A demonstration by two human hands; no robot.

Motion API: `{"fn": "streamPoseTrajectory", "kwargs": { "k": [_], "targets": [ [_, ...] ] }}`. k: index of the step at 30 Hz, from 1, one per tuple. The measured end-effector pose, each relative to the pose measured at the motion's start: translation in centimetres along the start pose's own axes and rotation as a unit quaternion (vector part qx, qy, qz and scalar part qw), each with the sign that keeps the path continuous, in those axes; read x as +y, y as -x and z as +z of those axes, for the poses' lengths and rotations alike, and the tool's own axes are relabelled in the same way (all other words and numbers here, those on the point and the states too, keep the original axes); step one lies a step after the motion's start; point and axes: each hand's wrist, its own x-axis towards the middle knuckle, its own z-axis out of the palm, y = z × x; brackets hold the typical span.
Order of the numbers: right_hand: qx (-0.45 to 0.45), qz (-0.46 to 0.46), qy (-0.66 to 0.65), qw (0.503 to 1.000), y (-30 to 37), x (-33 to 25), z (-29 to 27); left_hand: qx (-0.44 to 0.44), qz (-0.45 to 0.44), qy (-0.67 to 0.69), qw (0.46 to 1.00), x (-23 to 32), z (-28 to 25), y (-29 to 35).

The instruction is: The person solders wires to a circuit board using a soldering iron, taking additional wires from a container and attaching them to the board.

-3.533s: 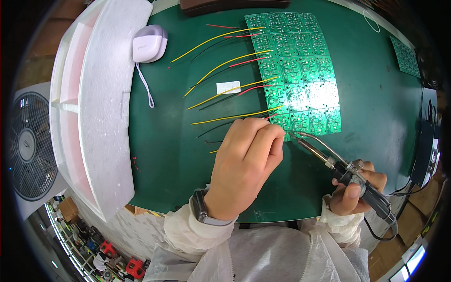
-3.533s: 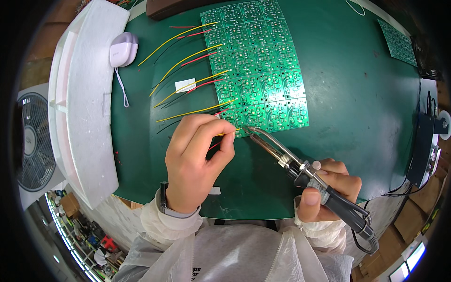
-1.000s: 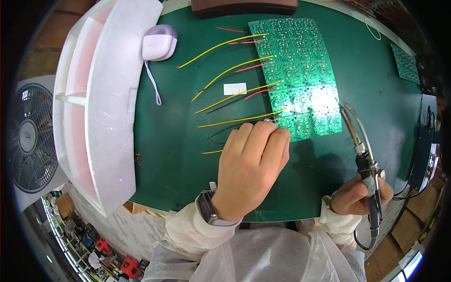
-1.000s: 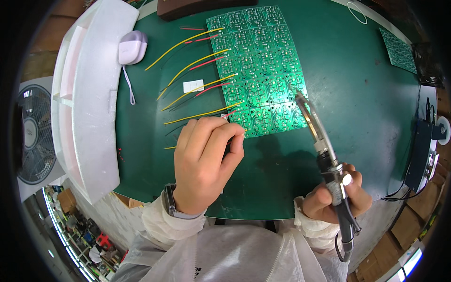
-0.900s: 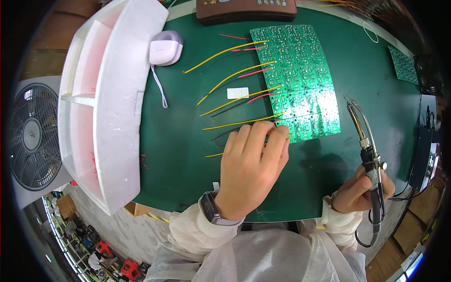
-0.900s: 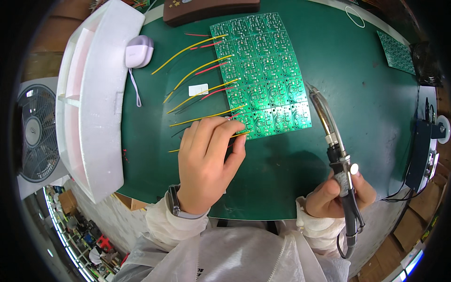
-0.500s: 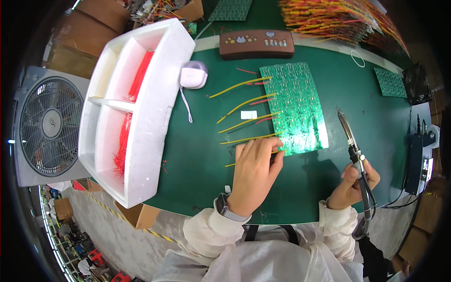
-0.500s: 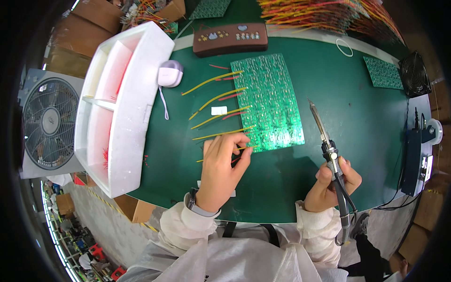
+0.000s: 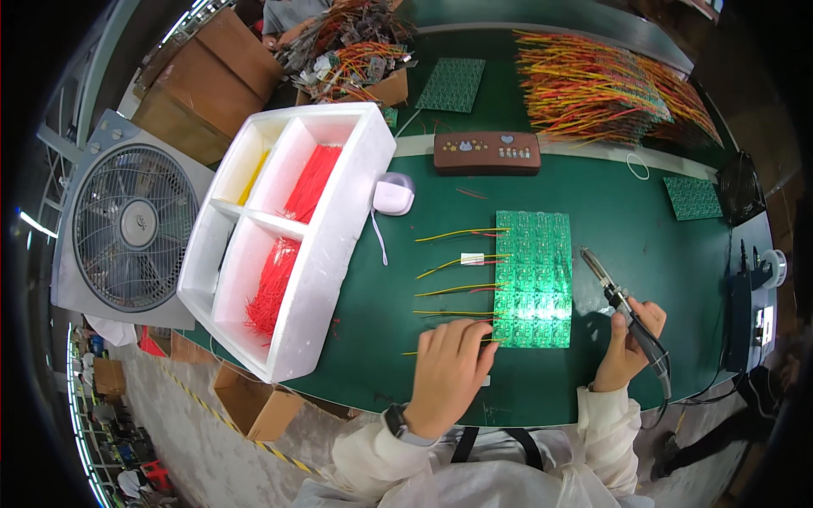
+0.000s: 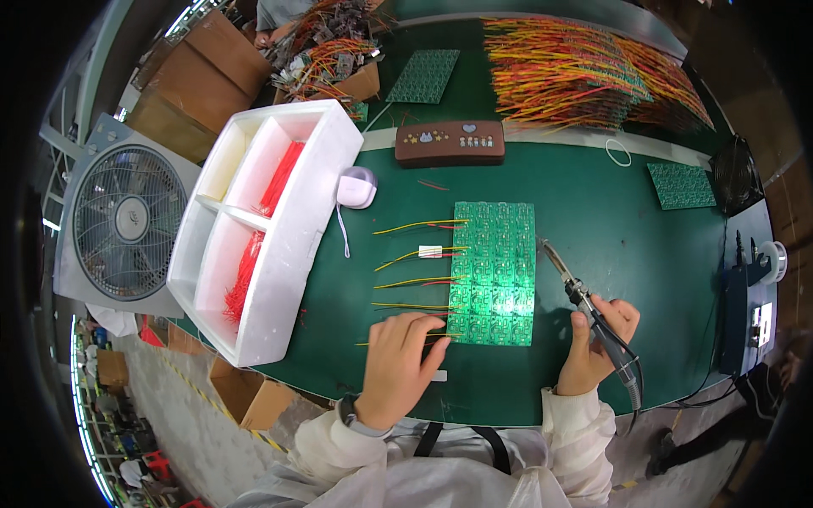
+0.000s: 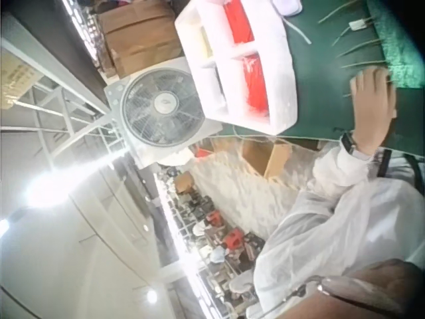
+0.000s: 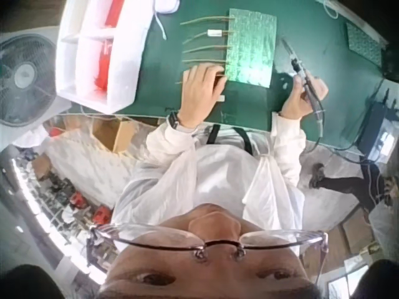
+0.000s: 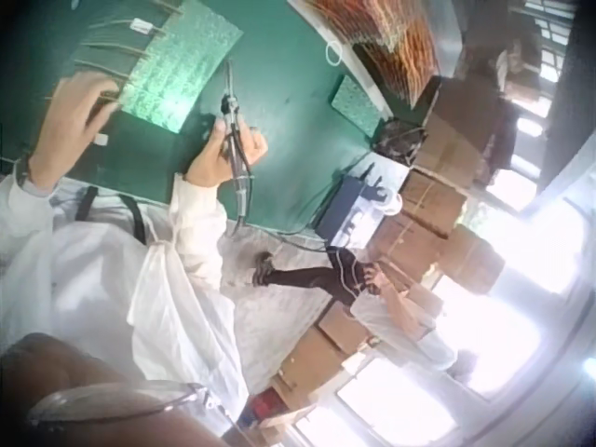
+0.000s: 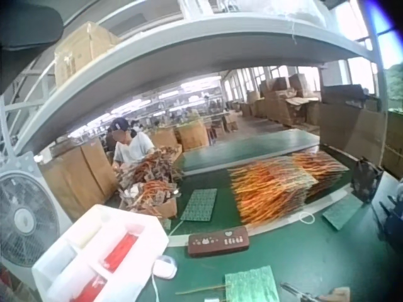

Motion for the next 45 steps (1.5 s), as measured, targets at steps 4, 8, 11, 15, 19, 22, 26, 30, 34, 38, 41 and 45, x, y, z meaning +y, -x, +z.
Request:
{"fn": "streamPoseTrajectory", "kwargs": {
  "k": [4,8,11,15,19,22,26,30,34,38,41,45],
  "targets": [
    [-0.012,-0.026,0.021,0.999,-0.2,0.2,0.1,0.051,0.024,-0.093,0.994,-0.4,-5.7,-2.1],
    [0.004,0.039,-0.01,0.999,0.4,0.8,-1.0,0.151,0.025,-0.124,0.98,-3.6,-10.5,-8.1],
    [0.002,0.083,-0.056,0.995,0.3,0.5,-0.5,0.144,-0.016,-0.221,0.964,-10.0,-13.0,-13.1],
    [-0.012,0.083,-0.102,0.991,0.7,-0.1,0.3,0.068,-0.081,-0.223,0.969,-19.3,-12.8,-14.6],
    [-0.01,0.081,-0.105,0.991,0.8,0.2,-0.1,-0.002,-0.087,-0.151,0.985,-20.3,-10.7,-15.8],
    [-0.007,0.07,-0.099,0.993,0.7,-0.1,-0.3,-0.017,-0.109,-0.101,0.989,-19.9,-10.7,-15.9],
    [-0.011,0.065,-0.1,0.993,0.7,0.0,-0.4,-0.001,-0.127,-0.09,0.988,-19.5,-10.9,-16.1],
    [-0.005,0.078,-0.104,0.991,0.5,0.1,0.0,0.014,-0.118,-0.076,0.99,-20.0,-10.7,-16.4],
    [-0.01,0.069,-0.083,0.994,0.5,0.1,-0.1,0.037,-0.121,-0.088,0.988,-19.8,-10.9,-16.2],
    [-0.005,0.055,-0.076,0.996,0.4,-0.8,0.1,0.024,-0.113,-0.069,0.991,-20.6,-11.0,-16.0],
    [-0.008,0.06,-0.079,0.995,0.8,-0.5,0.0,0.026,-0.137,-0.057,0.989,-20.6,-10.7,-15.8],
    [-0.003,0.067,-0.092,0.993,0.8,-0.8,-0.3,0.063,-0.138,-0.028,0.988,-20.7,-10.4,-15.8]
  ]
}}
